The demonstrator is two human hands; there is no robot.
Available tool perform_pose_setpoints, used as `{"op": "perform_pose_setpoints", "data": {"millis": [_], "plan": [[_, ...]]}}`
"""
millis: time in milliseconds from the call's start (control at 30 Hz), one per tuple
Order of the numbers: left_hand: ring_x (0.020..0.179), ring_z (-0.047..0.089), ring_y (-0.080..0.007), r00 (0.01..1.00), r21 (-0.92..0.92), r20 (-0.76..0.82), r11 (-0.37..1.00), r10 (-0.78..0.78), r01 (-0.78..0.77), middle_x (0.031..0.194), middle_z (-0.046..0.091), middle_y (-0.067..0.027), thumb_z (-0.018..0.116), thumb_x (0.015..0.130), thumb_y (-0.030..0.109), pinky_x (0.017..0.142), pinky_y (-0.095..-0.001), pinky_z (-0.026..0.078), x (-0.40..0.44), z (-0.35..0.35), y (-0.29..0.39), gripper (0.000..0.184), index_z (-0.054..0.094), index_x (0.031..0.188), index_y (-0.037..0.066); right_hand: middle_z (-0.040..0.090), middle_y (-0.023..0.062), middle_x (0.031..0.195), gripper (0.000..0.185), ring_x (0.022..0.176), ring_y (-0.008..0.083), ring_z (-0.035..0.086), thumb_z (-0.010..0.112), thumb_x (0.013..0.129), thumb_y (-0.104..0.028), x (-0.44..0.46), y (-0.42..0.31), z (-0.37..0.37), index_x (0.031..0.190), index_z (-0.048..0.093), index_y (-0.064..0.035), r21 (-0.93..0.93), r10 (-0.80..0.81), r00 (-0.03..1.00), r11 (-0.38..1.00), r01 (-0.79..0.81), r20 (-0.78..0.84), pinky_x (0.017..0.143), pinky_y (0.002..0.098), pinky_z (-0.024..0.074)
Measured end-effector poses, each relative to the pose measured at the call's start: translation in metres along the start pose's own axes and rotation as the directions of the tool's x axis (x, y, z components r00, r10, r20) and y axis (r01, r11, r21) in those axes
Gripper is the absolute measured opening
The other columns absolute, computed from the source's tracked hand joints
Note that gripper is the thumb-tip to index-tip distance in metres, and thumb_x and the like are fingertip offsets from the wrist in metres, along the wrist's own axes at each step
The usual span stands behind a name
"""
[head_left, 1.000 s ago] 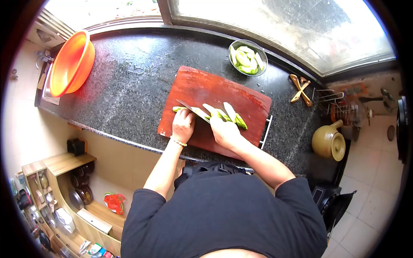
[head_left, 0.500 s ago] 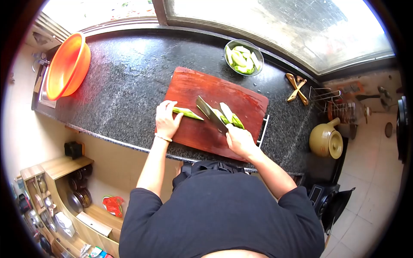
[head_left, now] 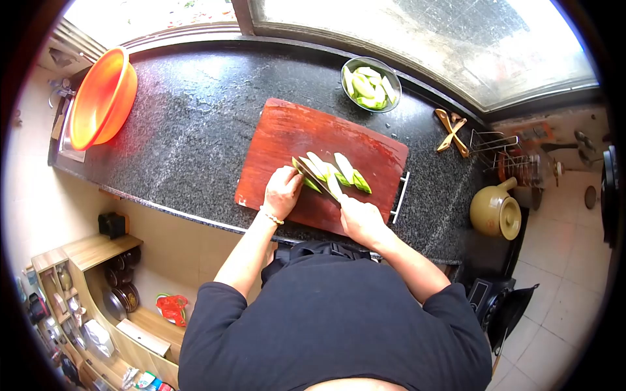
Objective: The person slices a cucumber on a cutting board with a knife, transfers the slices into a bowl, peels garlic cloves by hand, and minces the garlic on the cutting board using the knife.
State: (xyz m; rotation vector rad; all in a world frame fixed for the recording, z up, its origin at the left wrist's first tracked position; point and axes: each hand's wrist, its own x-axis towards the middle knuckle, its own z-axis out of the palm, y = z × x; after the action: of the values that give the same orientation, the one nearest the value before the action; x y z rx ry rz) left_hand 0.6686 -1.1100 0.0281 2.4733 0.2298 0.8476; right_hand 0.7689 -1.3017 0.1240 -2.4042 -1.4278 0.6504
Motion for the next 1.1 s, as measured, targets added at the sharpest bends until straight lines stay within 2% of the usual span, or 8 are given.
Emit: {"op": "perform_pose_setpoints", "data": {"millis": [267, 333, 433, 567, 700, 800, 1000, 1100], "plan": [[0.085, 0.06, -0.0279, 0.999, -0.011, -0.012, 0.999, -0.052, 0.052, 0.087, 0.06, -0.0094, 0.068, 0.069, -0.001, 0.073, -0.0347, 0.051, -0.001, 0.003, 0.001, 0.015, 0.062, 0.082, 0.004, 0.062, 0.023, 0.078, 0.022, 0.057, 0.0355, 0.062, 0.051, 0.08, -0.006, 0.019, -0.013, 0.007, 0.099, 0.051, 0.0058, 0.037, -0.028, 0.999, 0.999, 0.03, -0.041, 0.053, 0.043, 0.0514], [0.085, 0.06, -0.0279, 0.999, -0.02, 0.007, 0.999, -0.045, 0.045, 0.088, 0.061, -0.0092, 0.068, 0.069, -0.001, 0.073, -0.035, 0.051, -0.002, 0.003, 0.0, 0.016, 0.063, 0.083, 0.004, 0.063, 0.0242, 0.081, 0.031, 0.058, 0.0353, 0.063, 0.05, 0.081, -0.006, 0.034, -0.006, 0.027, 0.109, 0.05, 0.0083, 0.034, -0.027, 0.996, 0.999, 0.03, -0.083, 0.054, 0.0429, 0.0517], [0.084, 0.06, -0.0277, 0.999, -0.037, -0.015, 0.998, -0.048, 0.047, 0.089, 0.061, -0.0092, 0.066, 0.07, -0.001, 0.073, -0.035, 0.051, -0.006, -0.006, -0.002, 0.016, 0.063, 0.085, 0.003, 0.062, 0.0213, 0.075, 0.06, 0.063, 0.0365, 0.062, 0.051, 0.084, -0.008, 0.036, 0.005, 0.027, 0.137, 0.029, 0.0071, 0.071, 0.026, 0.998, 0.997, -0.021, -0.063, 0.059, 0.0457, 0.0509], [0.086, 0.061, -0.0283, 0.988, 0.006, -0.08, 0.991, -0.133, 0.134, 0.091, 0.063, -0.0098, 0.068, 0.07, -0.002, 0.074, -0.0359, 0.051, -0.011, -0.013, -0.012, 0.018, 0.064, 0.086, 0.003, 0.062, 0.0208, 0.075, 0.062, 0.065, 0.0369, 0.063, 0.052, 0.084, -0.009, 0.024, -0.007, 0.005, 0.14, 0.027, 0.0038, 0.11, 0.041, 0.999, 0.993, -0.041, -0.006, 0.06, 0.0451, 0.0514], [0.081, 0.059, -0.0285, 0.991, 0.018, -0.099, 0.996, -0.091, 0.093, 0.086, 0.061, -0.0088, 0.064, 0.07, -0.001, 0.07, -0.0356, 0.051, -0.008, -0.011, -0.011, 0.012, 0.062, 0.082, 0.003, 0.052, 0.0309, 0.12, 0.034, 0.06, 0.0362, 0.063, 0.053, 0.082, -0.008, 0.024, -0.014, 0.001, 0.114, 0.05, 0.0036, -0.021, -0.06, 0.998, 0.998, 0.061, 0.024, 0.057, 0.0435, 0.0527], [0.079, 0.059, -0.0284, 0.992, 0.032, -0.088, 0.995, -0.089, 0.092, 0.083, 0.059, -0.0085, 0.063, 0.069, -0.001, 0.068, -0.0359, 0.05, -0.009, -0.01, -0.013, 0.012, 0.061, 0.079, 0.004, 0.036, 0.0342, 0.135, 0.019, 0.059, 0.0355, 0.063, 0.053, 0.081, -0.007, 0.027, -0.017, 0.001, 0.098, 0.052, 0.0021, -0.075, -0.066, 0.997, 0.995, 0.069, 0.047, 0.056, 0.0438, 0.0532], [0.081, 0.059, -0.0275, 0.992, 0.07, -0.064, 0.991, -0.106, 0.11, 0.085, 0.06, -0.0082, 0.063, 0.069, -0.001, 0.07, -0.0352, 0.05, -0.01, -0.009, -0.014, 0.014, 0.061, 0.081, 0.004, 0.056, 0.0293, 0.111, 0.017, 0.067, 0.0367, 0.065, 0.05, 0.08, -0.006, 0.046, -0.019, 0.026, 0.096, 0.054, 0.0, -0.128, -0.117, 0.991, 0.986, 0.108, -0.068, 0.058, 0.0427, 0.0545], [0.084, 0.059, -0.0273, 0.993, 0.033, -0.057, 0.994, -0.102, 0.104, 0.088, 0.061, -0.0081, 0.064, 0.07, 0.0, 0.073, -0.0347, 0.05, -0.005, -0.013, -0.007, 0.016, 0.062, 0.084, 0.005, 0.06, 0.0276, 0.093, 0.022, 0.067, 0.0374, 0.062, 0.052, 0.084, -0.01, 0.044, -0.005, 0.022, 0.102, 0.052, 0.0019, 0.04, 0.014, 1.0, 0.999, -0.014, -0.005, 0.06, 0.0451, 0.0517]]}}
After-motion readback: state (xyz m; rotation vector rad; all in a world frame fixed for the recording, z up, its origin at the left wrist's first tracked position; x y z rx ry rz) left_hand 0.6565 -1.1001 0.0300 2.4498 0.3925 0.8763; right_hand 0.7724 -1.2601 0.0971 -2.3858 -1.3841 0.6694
